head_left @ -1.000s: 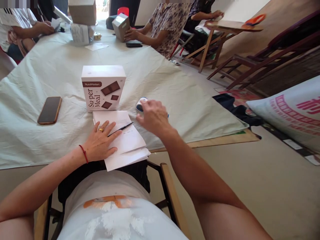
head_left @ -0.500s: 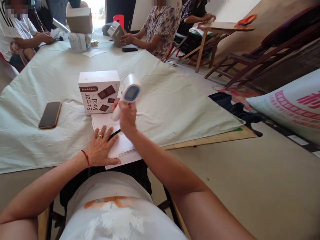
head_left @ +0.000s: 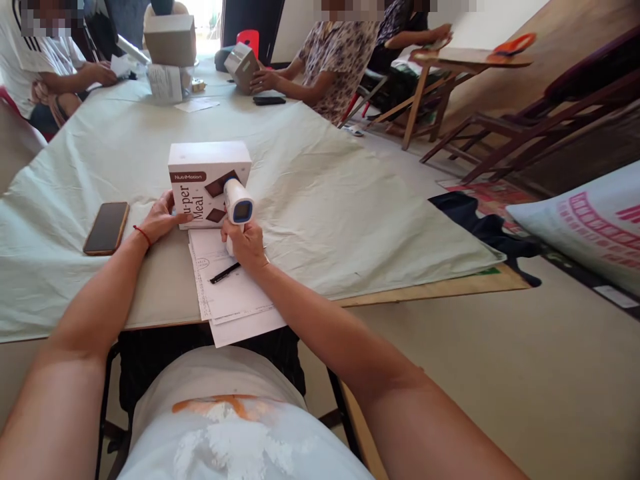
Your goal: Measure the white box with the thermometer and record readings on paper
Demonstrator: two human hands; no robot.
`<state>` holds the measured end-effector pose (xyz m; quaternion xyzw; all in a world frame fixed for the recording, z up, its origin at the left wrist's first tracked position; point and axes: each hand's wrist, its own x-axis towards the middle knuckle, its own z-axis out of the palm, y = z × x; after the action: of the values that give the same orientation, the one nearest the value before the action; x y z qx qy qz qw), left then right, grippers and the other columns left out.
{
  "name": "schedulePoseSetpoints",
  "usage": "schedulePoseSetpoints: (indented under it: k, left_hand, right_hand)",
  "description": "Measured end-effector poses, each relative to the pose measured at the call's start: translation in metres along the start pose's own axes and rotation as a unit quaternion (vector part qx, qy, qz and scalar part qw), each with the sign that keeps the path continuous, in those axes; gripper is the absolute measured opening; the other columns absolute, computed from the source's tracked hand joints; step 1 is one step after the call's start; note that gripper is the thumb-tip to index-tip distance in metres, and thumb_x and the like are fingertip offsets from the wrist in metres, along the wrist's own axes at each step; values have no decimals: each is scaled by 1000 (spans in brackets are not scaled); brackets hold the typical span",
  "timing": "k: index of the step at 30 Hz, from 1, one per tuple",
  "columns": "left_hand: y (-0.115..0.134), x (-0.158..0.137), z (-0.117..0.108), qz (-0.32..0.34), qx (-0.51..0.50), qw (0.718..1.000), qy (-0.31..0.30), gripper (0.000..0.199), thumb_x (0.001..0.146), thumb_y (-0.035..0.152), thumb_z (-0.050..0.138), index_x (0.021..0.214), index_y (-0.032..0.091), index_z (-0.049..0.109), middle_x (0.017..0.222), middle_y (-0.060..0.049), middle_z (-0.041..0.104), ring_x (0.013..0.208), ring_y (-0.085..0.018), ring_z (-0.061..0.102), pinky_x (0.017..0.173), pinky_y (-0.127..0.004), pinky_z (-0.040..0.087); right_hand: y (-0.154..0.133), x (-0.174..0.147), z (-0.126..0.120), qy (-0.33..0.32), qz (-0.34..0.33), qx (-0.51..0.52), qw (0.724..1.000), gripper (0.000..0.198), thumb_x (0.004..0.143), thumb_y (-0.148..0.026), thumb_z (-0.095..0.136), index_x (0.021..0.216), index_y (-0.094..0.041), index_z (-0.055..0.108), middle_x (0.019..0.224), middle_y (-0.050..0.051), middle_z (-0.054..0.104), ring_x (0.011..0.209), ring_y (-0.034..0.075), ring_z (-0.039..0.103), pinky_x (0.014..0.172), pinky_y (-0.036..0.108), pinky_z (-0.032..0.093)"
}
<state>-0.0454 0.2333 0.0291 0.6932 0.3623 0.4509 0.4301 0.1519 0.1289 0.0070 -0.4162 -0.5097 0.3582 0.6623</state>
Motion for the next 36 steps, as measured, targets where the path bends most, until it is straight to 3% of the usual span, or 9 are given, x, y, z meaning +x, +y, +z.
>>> schedulePoseSetpoints:
  k: [2,6,18,25,36]
  left_hand:
    - [-3,-2,12,-19,-36,999,16,83,52,55,92,115,17,52,112,-12,67,105,-28,66,93,-44,56]
    - [-1,-7,21,18,-30,997,66,88,56,64,89,120,18,48,116,-12,66,108,-28,66,92,-40,57]
    - [3,-22,13,-3,-12,999,40,84,58,56,91,121,17,52,116,-12,66,110,-27,65,90,-37,57]
    - [6,-23,14,-30,-22,999,30,87,56,53,92,123,17,50,119,-13,64,103,-25,67,85,-36,59]
    - [3,-22,12,-17,-24,999,22,83,56,51,93,119,18,51,114,-12,67,103,-27,69,86,-39,60]
  right_hand:
    - [2,2,0,-4,-9,8,1000,27,80,-41,57,63,-22,47,54,-5,47,53,10,41,57,27,35]
    - [3,10,-1,-10,-17,27,999,27,85,-43,56,68,-22,49,57,-5,48,55,11,45,60,27,39]
    - [-2,13,-1,1,51,27,998,36,80,-57,65,80,-22,56,56,-6,48,53,12,47,57,27,41]
    - [0,12,1,-3,51,48,998,37,81,-58,62,80,-21,56,56,-7,47,51,11,46,55,27,38]
    - [-3,10,2,-14,40,56,998,36,79,-57,66,81,-22,57,55,-7,47,51,11,46,55,27,39]
